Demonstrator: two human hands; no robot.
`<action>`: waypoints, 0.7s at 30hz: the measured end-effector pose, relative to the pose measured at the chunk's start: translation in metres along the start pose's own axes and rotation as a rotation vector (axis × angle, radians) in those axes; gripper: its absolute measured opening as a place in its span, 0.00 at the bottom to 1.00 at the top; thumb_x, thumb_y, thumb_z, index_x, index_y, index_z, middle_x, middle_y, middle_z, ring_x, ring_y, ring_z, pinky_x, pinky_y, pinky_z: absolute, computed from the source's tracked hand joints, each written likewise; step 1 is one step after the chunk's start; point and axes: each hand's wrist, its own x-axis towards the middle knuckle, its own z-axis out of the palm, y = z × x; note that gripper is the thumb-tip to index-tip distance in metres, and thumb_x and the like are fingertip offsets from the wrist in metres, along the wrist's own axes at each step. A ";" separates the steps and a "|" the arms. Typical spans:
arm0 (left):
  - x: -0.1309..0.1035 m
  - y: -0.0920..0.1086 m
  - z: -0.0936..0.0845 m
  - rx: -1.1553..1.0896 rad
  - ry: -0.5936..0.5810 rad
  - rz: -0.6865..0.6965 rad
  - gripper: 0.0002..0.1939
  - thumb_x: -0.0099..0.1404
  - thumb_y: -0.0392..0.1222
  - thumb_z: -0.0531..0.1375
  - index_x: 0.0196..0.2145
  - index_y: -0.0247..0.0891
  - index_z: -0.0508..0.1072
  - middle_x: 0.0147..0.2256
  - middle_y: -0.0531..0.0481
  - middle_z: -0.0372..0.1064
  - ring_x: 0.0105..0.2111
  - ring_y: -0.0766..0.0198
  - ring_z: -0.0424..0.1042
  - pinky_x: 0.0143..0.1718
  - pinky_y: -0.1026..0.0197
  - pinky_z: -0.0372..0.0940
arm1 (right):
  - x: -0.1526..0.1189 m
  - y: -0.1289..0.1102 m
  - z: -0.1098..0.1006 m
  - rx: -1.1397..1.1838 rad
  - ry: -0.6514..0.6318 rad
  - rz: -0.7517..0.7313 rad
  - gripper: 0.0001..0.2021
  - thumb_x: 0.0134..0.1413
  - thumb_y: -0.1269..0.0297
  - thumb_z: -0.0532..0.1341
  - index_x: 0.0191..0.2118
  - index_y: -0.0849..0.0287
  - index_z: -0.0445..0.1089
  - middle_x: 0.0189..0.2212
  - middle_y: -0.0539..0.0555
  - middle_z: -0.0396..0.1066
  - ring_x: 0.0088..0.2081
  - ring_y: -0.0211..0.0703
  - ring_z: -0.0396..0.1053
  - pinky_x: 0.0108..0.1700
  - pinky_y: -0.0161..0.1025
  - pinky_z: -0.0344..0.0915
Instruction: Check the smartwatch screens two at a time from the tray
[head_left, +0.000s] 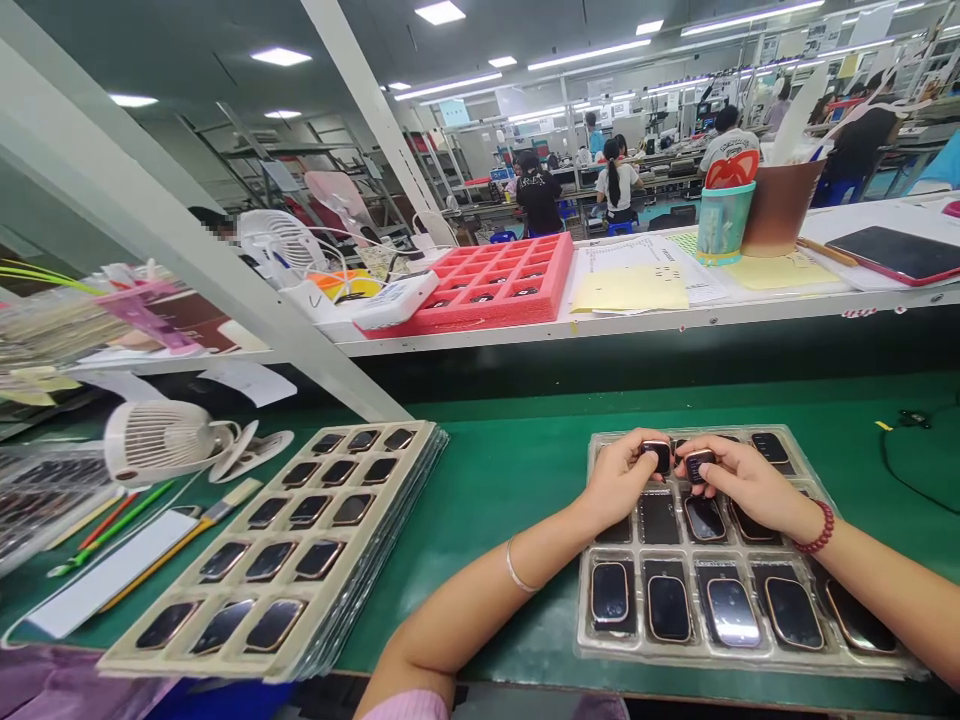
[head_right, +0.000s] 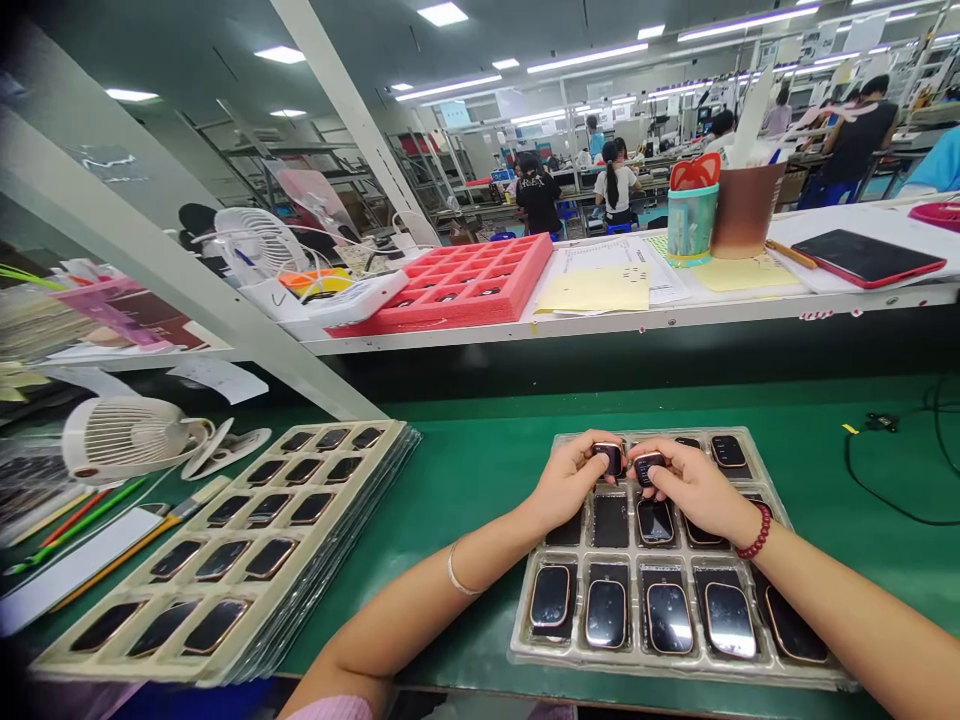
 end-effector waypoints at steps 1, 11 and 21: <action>0.000 0.000 0.000 -0.001 0.000 -0.001 0.10 0.62 0.36 0.53 0.41 0.34 0.69 0.34 0.47 0.69 0.34 0.65 0.69 0.33 0.63 0.68 | 0.000 0.000 0.000 -0.001 -0.002 0.000 0.12 0.57 0.62 0.55 0.46 0.58 0.65 0.37 0.56 0.73 0.31 0.40 0.69 0.33 0.39 0.67; 0.000 0.000 0.000 0.005 0.014 -0.008 0.10 0.61 0.36 0.53 0.40 0.34 0.69 0.34 0.47 0.69 0.33 0.64 0.68 0.33 0.63 0.68 | 0.000 0.000 0.000 -0.002 0.005 0.003 0.12 0.57 0.62 0.55 0.46 0.58 0.65 0.38 0.55 0.72 0.31 0.40 0.69 0.33 0.38 0.67; 0.000 0.001 0.000 0.021 0.009 -0.020 0.11 0.61 0.36 0.53 0.40 0.33 0.69 0.34 0.46 0.69 0.34 0.64 0.69 0.33 0.61 0.68 | 0.000 0.001 0.001 0.028 0.028 -0.024 0.12 0.57 0.63 0.56 0.46 0.58 0.65 0.37 0.55 0.72 0.30 0.40 0.70 0.32 0.39 0.68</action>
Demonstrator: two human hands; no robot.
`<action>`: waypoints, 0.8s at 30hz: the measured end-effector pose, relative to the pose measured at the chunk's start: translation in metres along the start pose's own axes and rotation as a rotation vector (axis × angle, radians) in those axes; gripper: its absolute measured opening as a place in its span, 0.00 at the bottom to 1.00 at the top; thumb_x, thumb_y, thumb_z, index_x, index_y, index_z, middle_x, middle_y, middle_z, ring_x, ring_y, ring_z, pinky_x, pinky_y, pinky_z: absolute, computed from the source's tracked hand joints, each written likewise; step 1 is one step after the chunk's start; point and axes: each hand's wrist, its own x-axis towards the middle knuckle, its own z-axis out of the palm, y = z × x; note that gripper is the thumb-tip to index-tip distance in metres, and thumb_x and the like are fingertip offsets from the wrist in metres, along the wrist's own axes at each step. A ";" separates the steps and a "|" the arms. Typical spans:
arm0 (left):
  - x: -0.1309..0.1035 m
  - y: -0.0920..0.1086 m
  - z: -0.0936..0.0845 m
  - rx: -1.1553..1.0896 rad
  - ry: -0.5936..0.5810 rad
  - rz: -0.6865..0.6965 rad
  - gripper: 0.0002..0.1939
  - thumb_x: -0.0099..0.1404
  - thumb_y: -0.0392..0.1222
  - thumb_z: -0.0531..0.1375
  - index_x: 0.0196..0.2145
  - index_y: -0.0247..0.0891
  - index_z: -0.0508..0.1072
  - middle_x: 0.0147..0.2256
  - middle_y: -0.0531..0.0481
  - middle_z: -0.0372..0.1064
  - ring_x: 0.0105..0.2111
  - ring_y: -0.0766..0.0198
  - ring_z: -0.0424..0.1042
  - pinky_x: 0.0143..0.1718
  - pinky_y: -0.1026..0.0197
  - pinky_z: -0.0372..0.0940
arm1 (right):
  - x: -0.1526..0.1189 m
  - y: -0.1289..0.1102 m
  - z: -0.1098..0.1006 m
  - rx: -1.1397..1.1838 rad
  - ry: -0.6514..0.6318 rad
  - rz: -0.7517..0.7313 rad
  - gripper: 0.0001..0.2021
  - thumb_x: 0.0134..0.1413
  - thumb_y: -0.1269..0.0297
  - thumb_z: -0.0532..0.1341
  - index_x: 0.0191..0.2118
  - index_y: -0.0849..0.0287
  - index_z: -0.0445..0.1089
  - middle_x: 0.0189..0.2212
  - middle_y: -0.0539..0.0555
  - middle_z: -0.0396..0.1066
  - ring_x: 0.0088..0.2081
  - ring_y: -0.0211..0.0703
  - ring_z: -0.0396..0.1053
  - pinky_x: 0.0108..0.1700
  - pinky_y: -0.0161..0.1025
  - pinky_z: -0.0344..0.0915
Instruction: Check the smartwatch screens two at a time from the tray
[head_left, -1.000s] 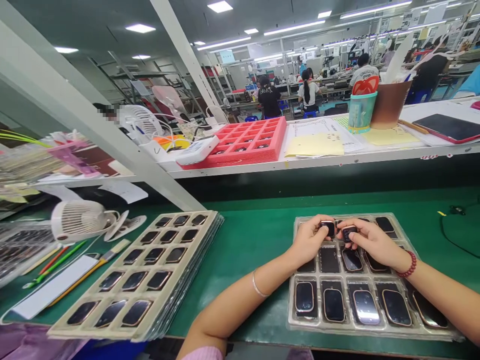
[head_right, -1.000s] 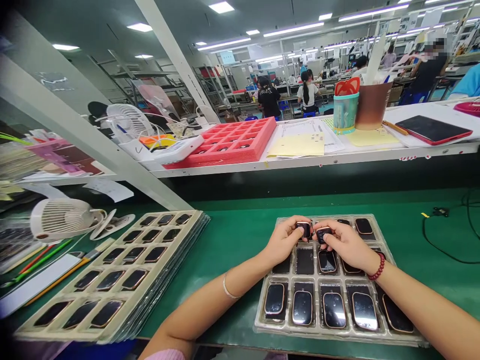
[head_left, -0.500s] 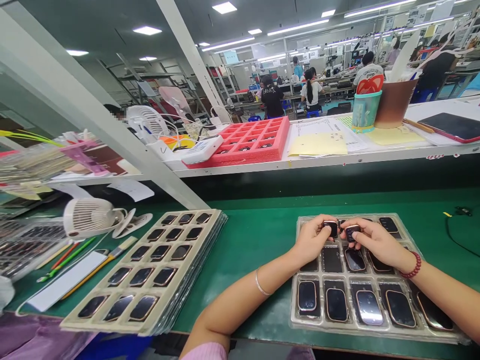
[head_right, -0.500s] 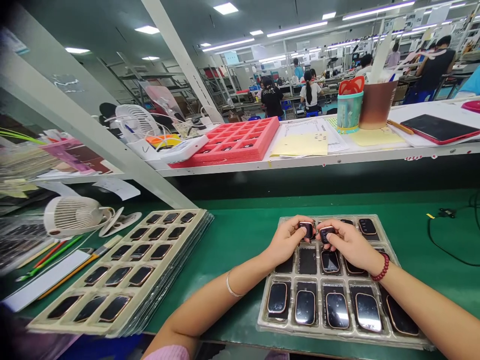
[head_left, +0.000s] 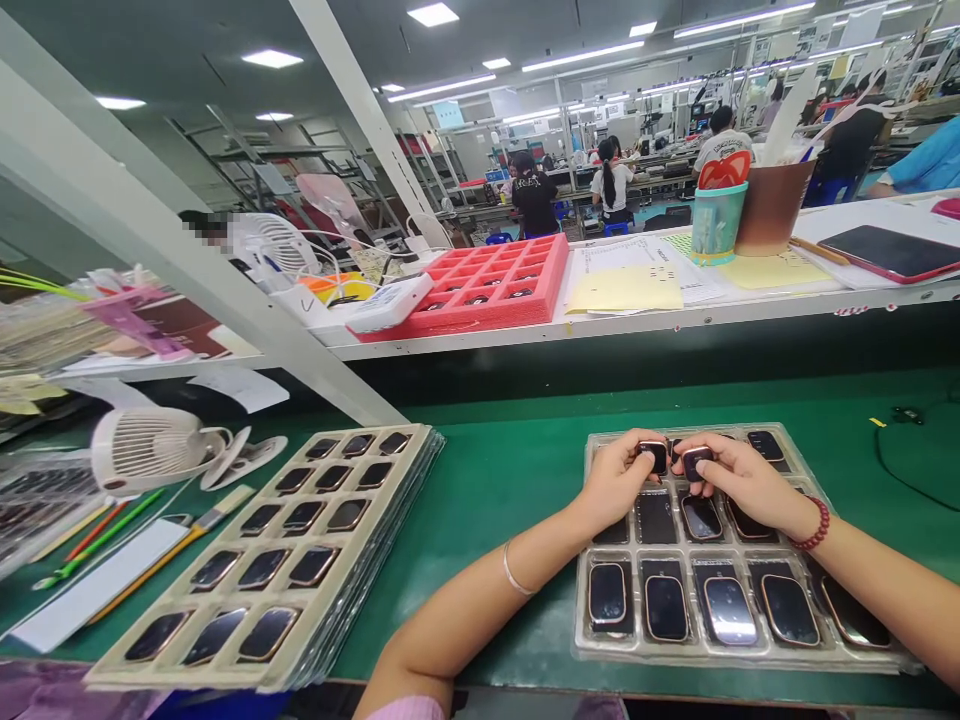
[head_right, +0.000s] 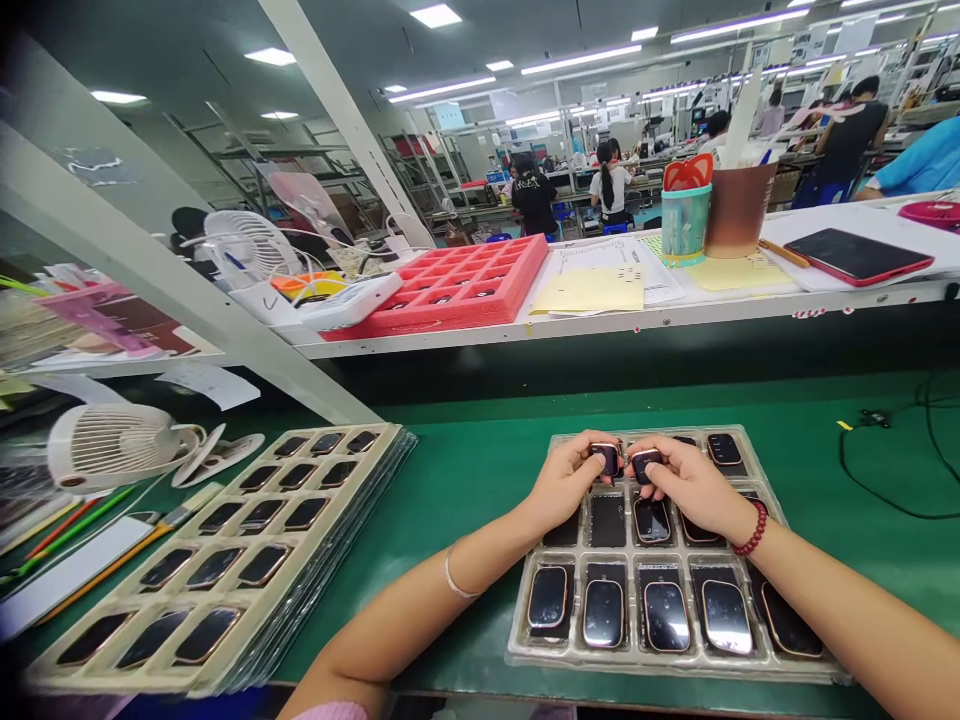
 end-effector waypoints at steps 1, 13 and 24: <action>0.000 0.000 0.000 0.000 0.002 -0.001 0.11 0.60 0.36 0.54 0.41 0.33 0.69 0.34 0.46 0.69 0.34 0.64 0.69 0.34 0.61 0.68 | 0.000 0.000 0.000 -0.002 0.002 0.001 0.12 0.57 0.63 0.56 0.46 0.58 0.65 0.38 0.55 0.72 0.30 0.40 0.70 0.32 0.39 0.69; -0.001 0.004 -0.001 0.114 0.045 0.063 0.17 0.55 0.30 0.57 0.44 0.36 0.66 0.36 0.48 0.70 0.36 0.64 0.69 0.39 0.63 0.64 | -0.002 0.000 0.002 -0.007 0.003 -0.042 0.19 0.53 0.68 0.57 0.51 0.53 0.63 0.51 0.56 0.66 0.45 0.47 0.70 0.43 0.44 0.71; -0.001 -0.003 -0.003 0.165 0.017 0.041 0.23 0.54 0.29 0.55 0.49 0.37 0.64 0.42 0.45 0.69 0.39 0.63 0.69 0.33 0.67 0.63 | -0.002 0.000 -0.002 0.029 0.006 0.024 0.21 0.51 0.70 0.57 0.53 0.54 0.61 0.47 0.57 0.70 0.39 0.45 0.73 0.36 0.41 0.70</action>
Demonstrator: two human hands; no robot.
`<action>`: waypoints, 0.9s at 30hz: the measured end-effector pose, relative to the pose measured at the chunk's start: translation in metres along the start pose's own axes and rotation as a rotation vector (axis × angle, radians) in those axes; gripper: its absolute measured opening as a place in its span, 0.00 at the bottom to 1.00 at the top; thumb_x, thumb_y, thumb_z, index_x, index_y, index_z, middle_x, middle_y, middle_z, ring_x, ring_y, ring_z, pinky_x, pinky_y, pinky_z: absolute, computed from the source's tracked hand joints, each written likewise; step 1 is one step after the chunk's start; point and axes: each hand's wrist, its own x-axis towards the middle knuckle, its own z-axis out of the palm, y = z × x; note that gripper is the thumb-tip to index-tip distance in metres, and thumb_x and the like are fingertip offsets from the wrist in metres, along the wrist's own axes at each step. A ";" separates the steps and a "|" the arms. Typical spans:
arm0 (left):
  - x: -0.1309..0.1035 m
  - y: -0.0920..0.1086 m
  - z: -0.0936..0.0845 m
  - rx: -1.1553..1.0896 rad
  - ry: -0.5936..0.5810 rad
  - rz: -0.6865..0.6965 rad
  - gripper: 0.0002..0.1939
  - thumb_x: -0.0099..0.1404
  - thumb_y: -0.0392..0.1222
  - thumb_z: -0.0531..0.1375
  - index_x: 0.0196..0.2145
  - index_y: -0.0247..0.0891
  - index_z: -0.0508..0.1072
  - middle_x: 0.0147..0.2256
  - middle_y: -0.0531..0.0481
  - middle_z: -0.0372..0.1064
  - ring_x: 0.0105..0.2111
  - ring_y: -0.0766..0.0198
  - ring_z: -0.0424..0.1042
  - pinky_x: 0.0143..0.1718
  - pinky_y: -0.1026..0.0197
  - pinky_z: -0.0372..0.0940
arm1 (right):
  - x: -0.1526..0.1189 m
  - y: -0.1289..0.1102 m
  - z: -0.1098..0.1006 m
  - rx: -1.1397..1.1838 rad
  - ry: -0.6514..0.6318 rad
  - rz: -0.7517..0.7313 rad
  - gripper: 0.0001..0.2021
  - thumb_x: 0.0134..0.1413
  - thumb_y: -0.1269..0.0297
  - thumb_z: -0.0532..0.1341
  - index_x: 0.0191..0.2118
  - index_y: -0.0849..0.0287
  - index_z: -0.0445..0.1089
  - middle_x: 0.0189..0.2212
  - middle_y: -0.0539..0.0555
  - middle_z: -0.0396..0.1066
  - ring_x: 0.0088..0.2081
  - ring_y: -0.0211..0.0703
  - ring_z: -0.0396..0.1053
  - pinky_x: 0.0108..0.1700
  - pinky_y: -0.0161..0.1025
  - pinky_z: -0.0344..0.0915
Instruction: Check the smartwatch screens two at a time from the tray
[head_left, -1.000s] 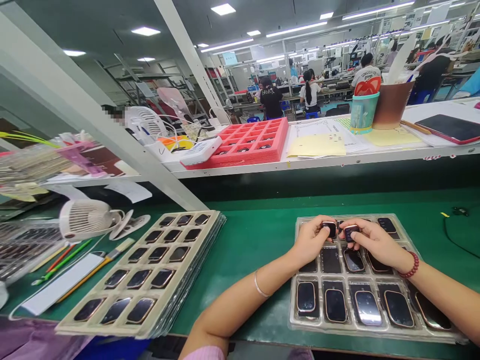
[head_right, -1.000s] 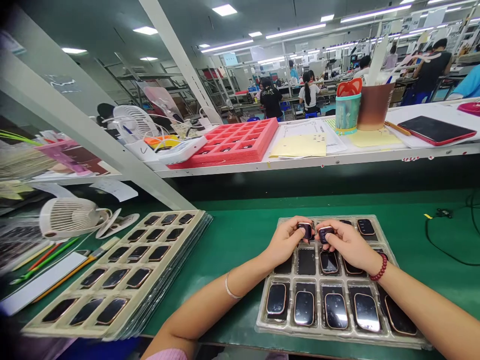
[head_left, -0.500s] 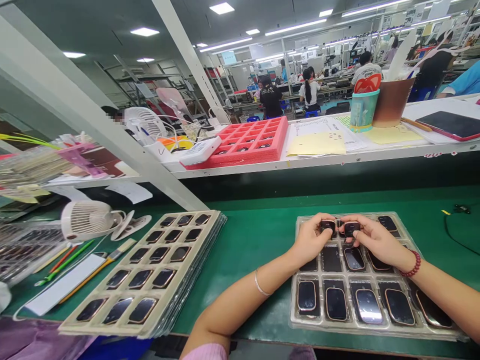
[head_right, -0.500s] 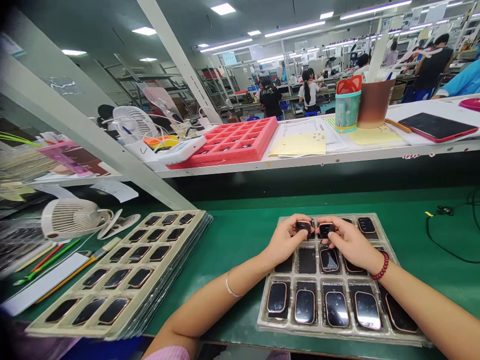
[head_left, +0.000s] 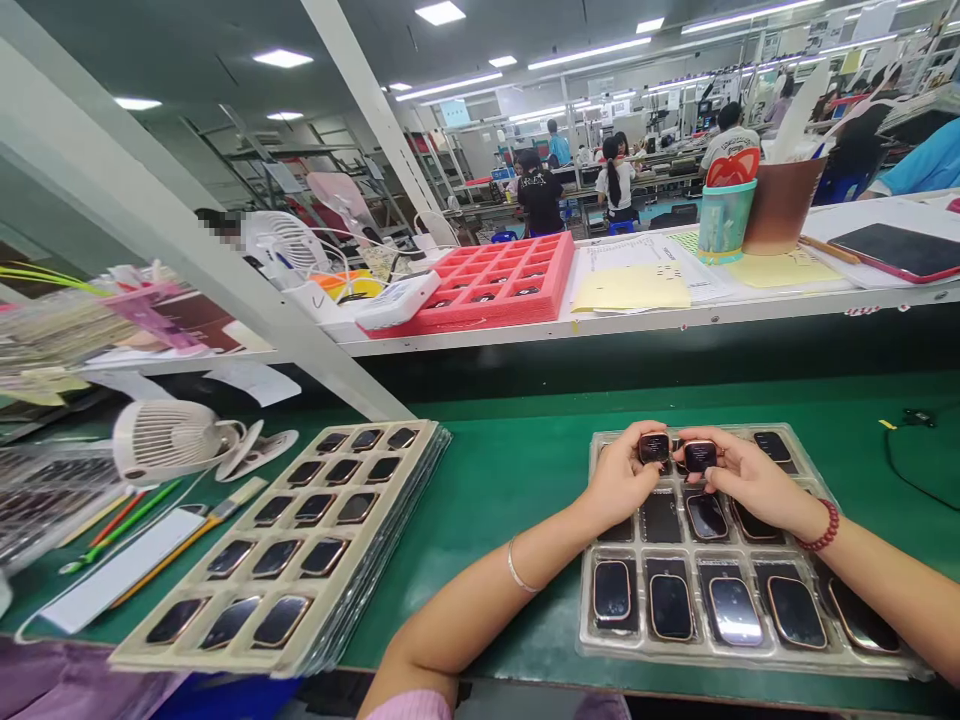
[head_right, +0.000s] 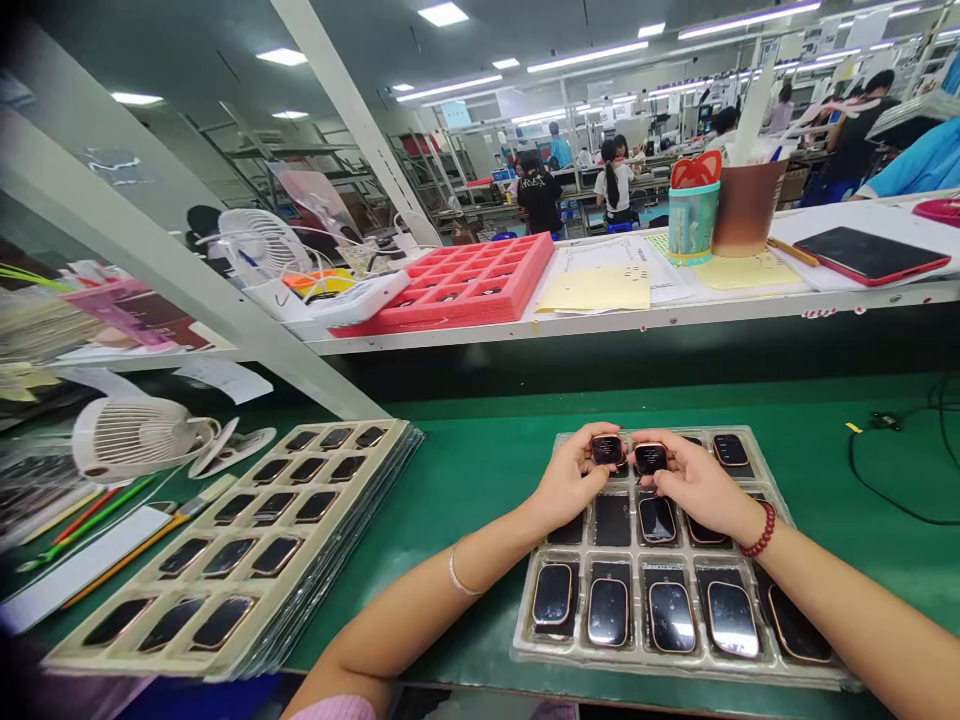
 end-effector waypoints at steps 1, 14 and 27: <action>0.000 0.000 0.000 0.001 0.002 0.003 0.22 0.54 0.29 0.55 0.48 0.36 0.64 0.41 0.45 0.69 0.38 0.63 0.69 0.32 0.67 0.63 | 0.000 0.000 0.000 -0.002 0.003 0.003 0.21 0.51 0.70 0.57 0.53 0.54 0.61 0.47 0.57 0.70 0.39 0.46 0.73 0.36 0.41 0.70; -0.001 0.007 0.001 0.001 -0.001 -0.004 0.18 0.54 0.30 0.57 0.45 0.36 0.66 0.38 0.47 0.70 0.35 0.64 0.69 0.30 0.67 0.61 | 0.000 -0.002 0.003 -0.043 0.011 -0.046 0.19 0.52 0.68 0.57 0.51 0.54 0.63 0.49 0.56 0.68 0.43 0.47 0.71 0.39 0.43 0.72; -0.001 0.006 0.001 0.018 -0.004 -0.013 0.20 0.53 0.29 0.56 0.45 0.37 0.66 0.38 0.47 0.70 0.34 0.64 0.69 0.30 0.66 0.62 | 0.000 -0.002 0.004 -0.051 0.027 -0.067 0.19 0.51 0.67 0.58 0.51 0.53 0.64 0.48 0.56 0.69 0.45 0.49 0.70 0.39 0.43 0.72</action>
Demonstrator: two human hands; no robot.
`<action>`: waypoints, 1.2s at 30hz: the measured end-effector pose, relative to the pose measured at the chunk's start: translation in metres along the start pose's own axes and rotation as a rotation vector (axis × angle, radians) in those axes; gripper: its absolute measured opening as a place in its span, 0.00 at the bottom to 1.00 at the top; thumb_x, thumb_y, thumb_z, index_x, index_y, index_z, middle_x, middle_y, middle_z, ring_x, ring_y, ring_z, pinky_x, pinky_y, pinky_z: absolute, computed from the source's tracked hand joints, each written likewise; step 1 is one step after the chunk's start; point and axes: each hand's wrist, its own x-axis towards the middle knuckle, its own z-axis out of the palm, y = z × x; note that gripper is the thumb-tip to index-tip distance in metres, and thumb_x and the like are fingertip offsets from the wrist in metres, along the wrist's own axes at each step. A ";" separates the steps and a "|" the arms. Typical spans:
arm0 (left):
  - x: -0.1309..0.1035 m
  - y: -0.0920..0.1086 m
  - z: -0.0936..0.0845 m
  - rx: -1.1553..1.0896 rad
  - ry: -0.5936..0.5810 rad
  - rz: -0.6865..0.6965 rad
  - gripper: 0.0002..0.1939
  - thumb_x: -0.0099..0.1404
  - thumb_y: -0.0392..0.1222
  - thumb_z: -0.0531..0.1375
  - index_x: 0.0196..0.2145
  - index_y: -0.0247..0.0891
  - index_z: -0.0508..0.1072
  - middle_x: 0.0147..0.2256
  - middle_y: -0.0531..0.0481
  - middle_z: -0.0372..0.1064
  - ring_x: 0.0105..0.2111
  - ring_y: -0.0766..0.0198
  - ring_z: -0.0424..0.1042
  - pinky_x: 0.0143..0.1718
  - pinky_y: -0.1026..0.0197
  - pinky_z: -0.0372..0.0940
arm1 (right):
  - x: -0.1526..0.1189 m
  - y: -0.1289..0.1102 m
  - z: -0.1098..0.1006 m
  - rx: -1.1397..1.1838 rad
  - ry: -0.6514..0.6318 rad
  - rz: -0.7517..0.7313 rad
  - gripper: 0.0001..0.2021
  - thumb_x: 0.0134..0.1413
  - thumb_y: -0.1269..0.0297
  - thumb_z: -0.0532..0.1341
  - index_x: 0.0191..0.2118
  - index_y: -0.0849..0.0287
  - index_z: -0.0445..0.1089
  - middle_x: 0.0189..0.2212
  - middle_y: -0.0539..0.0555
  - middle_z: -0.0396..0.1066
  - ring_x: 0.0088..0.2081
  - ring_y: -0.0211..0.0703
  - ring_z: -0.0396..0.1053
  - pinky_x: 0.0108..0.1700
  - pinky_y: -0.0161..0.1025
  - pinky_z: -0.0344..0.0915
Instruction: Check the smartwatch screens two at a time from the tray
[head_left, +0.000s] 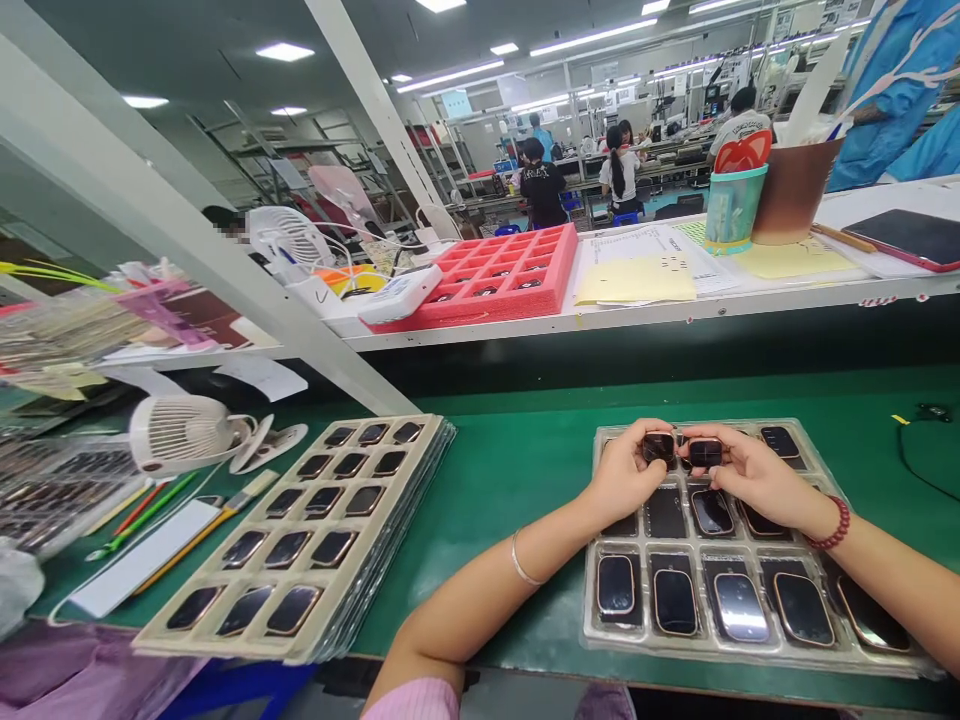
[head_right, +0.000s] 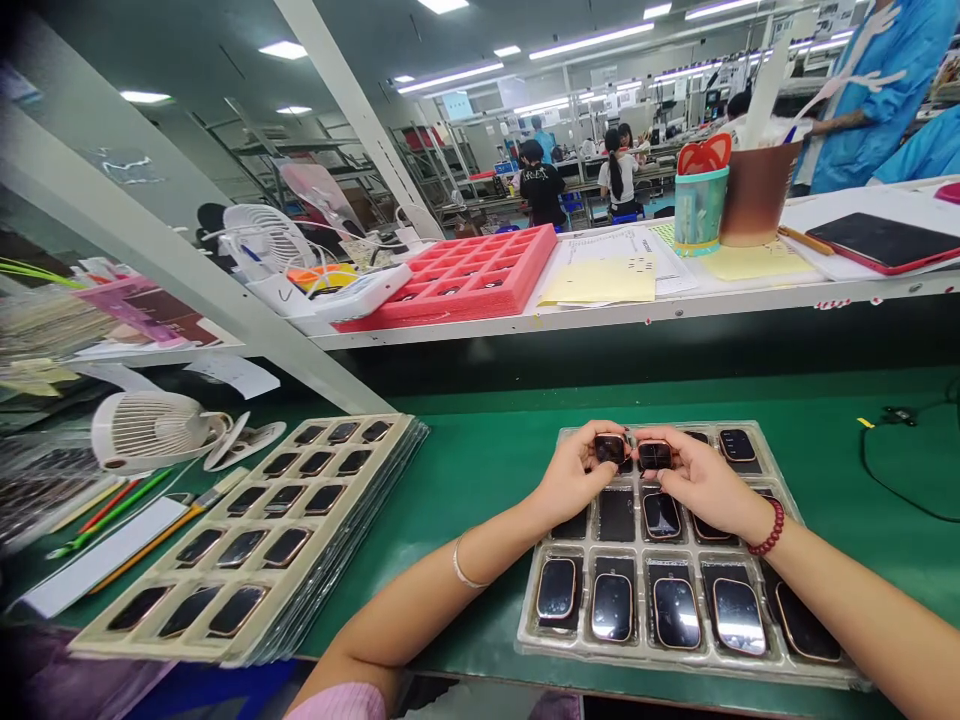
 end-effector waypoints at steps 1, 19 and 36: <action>0.000 0.000 0.000 -0.005 0.000 0.003 0.20 0.53 0.29 0.56 0.45 0.37 0.65 0.38 0.47 0.70 0.34 0.64 0.69 0.31 0.66 0.62 | 0.000 0.000 0.000 0.000 -0.004 -0.003 0.18 0.52 0.67 0.58 0.50 0.54 0.64 0.48 0.56 0.69 0.44 0.48 0.70 0.39 0.43 0.72; 0.000 -0.005 -0.001 -0.017 -0.014 0.022 0.20 0.54 0.29 0.55 0.46 0.37 0.65 0.42 0.46 0.69 0.37 0.64 0.69 0.30 0.69 0.62 | 0.002 0.001 -0.007 0.040 -0.028 0.071 0.16 0.56 0.63 0.56 0.51 0.56 0.64 0.43 0.57 0.72 0.34 0.44 0.73 0.32 0.40 0.70; 0.001 -0.011 -0.002 0.099 0.029 0.207 0.20 0.55 0.26 0.53 0.44 0.38 0.69 0.47 0.44 0.62 0.47 0.58 0.66 0.34 0.64 0.67 | 0.002 0.006 -0.007 -0.009 -0.019 -0.011 0.16 0.57 0.66 0.56 0.51 0.50 0.66 0.56 0.56 0.60 0.38 0.44 0.73 0.33 0.38 0.72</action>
